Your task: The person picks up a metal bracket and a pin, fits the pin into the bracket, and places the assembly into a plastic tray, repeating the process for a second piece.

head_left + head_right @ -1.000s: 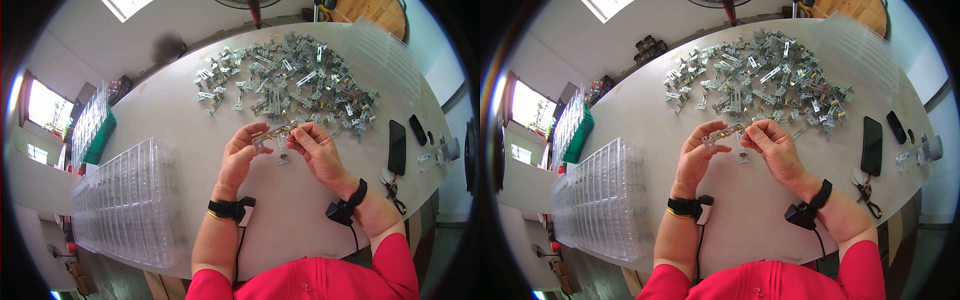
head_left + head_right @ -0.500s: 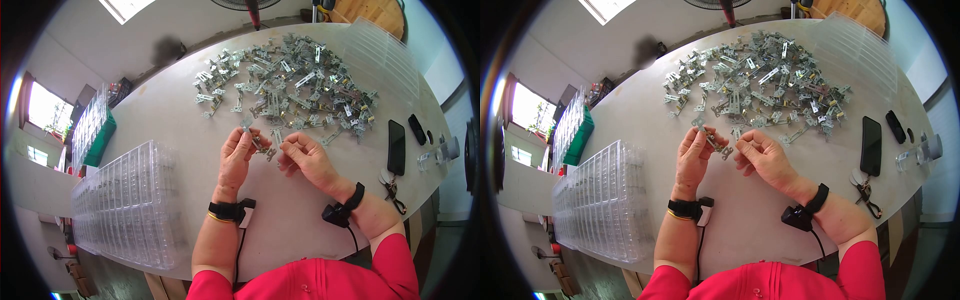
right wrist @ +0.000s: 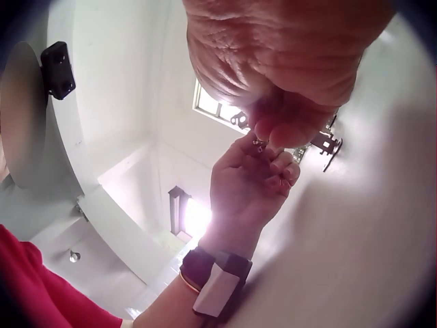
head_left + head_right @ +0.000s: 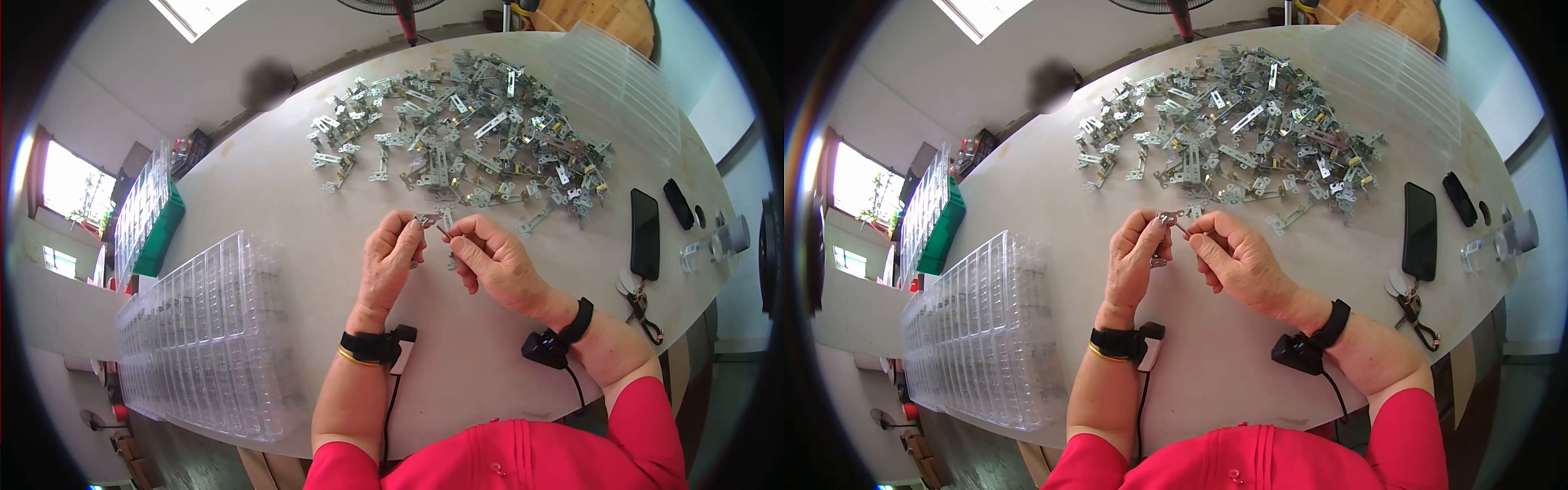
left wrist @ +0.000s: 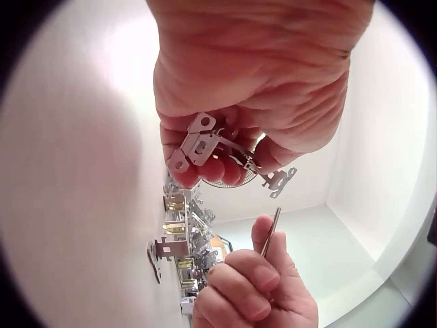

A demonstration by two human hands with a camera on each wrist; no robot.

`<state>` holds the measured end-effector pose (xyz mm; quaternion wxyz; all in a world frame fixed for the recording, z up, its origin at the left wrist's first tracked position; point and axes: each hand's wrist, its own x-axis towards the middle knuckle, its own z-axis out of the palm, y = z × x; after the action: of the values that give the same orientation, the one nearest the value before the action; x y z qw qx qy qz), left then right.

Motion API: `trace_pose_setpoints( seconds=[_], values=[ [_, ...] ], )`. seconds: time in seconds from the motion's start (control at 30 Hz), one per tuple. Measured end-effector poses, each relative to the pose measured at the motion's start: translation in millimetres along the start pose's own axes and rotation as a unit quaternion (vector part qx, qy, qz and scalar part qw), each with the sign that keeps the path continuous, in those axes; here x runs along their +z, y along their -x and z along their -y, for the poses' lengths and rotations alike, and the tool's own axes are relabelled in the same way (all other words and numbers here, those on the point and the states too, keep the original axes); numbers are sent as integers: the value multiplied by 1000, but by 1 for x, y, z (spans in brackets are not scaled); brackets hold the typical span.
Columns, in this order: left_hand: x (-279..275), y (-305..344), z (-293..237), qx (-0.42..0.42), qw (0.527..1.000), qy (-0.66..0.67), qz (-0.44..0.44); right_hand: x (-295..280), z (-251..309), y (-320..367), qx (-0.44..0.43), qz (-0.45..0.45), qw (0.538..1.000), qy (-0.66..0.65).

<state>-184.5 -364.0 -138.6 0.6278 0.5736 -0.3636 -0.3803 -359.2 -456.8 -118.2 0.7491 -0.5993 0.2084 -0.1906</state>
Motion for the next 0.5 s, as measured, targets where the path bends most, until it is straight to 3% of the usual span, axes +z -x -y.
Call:
trace_pose_setpoints(
  seconds=[0.3,0.5],
  values=[
    [5,1,-1,32,991,-125,-14,0,2,0,9,-12,1000,-2],
    [9,0,1,95,979,-164,-75,2,1,-1,11,-27,1000,-4]
  ],
)
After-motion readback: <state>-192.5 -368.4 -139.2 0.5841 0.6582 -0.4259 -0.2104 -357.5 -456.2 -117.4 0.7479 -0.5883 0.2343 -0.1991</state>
